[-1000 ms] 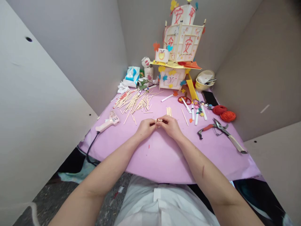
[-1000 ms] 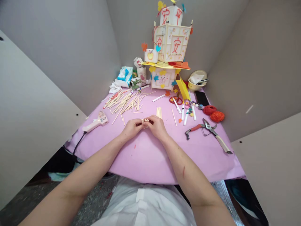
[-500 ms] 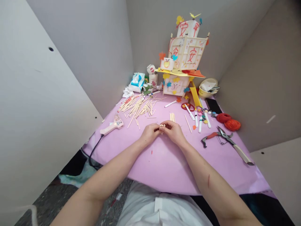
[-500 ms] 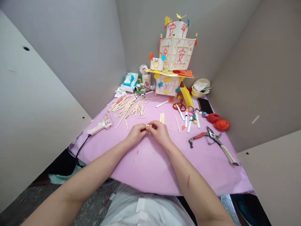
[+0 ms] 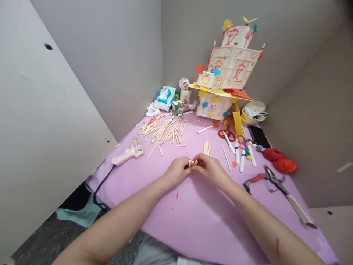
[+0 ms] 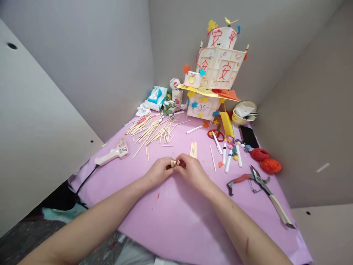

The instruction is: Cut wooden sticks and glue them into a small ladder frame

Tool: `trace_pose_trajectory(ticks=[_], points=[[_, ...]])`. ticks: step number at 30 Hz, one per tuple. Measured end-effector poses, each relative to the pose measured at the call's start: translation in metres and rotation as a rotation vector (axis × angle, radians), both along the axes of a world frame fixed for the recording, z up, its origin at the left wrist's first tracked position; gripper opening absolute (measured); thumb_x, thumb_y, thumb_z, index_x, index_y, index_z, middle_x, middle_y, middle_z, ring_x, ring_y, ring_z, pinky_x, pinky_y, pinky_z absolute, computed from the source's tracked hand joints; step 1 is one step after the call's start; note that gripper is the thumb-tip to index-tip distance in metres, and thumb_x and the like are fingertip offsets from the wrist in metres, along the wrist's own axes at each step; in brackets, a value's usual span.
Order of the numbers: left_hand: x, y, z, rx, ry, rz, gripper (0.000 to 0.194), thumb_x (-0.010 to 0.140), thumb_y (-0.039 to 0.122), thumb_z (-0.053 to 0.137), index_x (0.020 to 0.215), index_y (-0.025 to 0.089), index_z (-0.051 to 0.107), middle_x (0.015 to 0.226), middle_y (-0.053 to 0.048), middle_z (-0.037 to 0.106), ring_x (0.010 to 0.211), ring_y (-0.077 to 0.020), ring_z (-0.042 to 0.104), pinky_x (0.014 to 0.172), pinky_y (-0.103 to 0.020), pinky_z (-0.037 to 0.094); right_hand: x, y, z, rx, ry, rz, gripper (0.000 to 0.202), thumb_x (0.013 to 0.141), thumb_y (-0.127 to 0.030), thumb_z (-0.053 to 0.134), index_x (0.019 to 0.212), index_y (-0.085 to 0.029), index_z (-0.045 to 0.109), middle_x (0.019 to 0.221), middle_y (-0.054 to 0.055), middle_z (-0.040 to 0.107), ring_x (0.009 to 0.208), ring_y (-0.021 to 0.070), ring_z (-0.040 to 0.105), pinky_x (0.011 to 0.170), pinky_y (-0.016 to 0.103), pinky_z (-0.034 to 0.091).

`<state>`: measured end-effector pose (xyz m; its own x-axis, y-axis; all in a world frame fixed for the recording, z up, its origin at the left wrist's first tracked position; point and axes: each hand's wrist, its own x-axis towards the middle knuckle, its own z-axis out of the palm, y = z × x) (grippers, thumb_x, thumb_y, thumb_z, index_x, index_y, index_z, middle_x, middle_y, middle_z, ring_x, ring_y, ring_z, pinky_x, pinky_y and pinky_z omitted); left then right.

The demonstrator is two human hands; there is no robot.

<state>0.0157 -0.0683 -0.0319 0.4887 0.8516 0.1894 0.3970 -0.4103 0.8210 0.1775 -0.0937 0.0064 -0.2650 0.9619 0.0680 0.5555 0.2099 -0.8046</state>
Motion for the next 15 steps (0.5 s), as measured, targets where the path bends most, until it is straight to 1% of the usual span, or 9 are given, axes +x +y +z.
trace_pose_trajectory(ticks=[3,6,8,10,12,15], points=[[-0.001,-0.001,0.005,-0.024,0.044,-0.044,0.023,0.08,0.02,0.057,0.059,0.016,0.047,0.064,0.003,0.046,0.062,-0.0105,0.045,0.06,-0.023,0.032,0.011,0.008,0.012,-0.118,-0.007,0.149,0.016,0.077,-0.018,0.058,0.093,-0.022,0.059,0.084,0.001,0.068,0.076,0.0155,0.064,0.069,0.027,0.047],[-0.002,0.0,0.009,-0.031,0.065,-0.064,0.024,0.081,0.021,0.056,0.059,0.016,0.046,0.066,0.003,0.046,0.063,-0.0102,0.045,0.06,-0.023,0.032,0.028,0.03,0.024,-0.225,-0.045,0.298,0.026,0.077,-0.024,0.062,0.103,-0.022,0.059,0.092,0.003,0.069,0.077,0.0163,0.065,0.068,0.027,0.049],[-0.003,0.001,0.01,-0.041,0.066,-0.067,0.022,0.08,0.02,0.056,0.06,0.016,0.047,0.068,0.003,0.047,0.064,-0.01,0.046,0.061,-0.022,0.032,0.036,0.053,0.028,-0.227,-0.07,0.304,0.029,0.078,-0.027,0.06,0.106,-0.02,0.06,0.095,0.005,0.069,0.077,0.0165,0.065,0.067,0.027,0.05],[-0.003,0.001,0.009,-0.057,0.066,-0.073,0.021,0.08,0.02,0.057,0.062,0.016,0.048,0.069,0.003,0.048,0.065,-0.0102,0.046,0.062,-0.022,0.033,0.036,0.079,0.028,-0.145,-0.109,0.232,0.024,0.081,-0.026,0.057,0.103,-0.018,0.063,0.092,0.006,0.07,0.077,0.0169,0.065,0.069,0.028,0.05],[-0.004,0.002,0.008,-0.064,0.061,-0.074,0.019,0.081,0.021,0.057,0.063,0.016,0.05,0.07,0.002,0.049,0.066,-0.0105,0.047,0.063,-0.022,0.033,0.026,0.103,0.023,-0.008,-0.184,0.175,0.019,0.082,-0.022,0.055,0.097,-0.017,0.066,0.09,0.006,0.07,0.078,0.0173,0.065,0.072,0.03,0.05],[-0.004,0.002,0.007,-0.065,0.047,-0.076,0.019,0.081,0.021,0.058,0.063,0.016,0.05,0.073,0.002,0.05,0.069,-0.0109,0.048,0.064,-0.022,0.035,-0.001,0.132,0.012,0.185,-0.288,0.208,0.019,0.081,-0.015,0.054,0.092,-0.016,0.069,0.094,0.009,0.07,0.083,0.0192,0.064,0.08,0.034,0.049]])
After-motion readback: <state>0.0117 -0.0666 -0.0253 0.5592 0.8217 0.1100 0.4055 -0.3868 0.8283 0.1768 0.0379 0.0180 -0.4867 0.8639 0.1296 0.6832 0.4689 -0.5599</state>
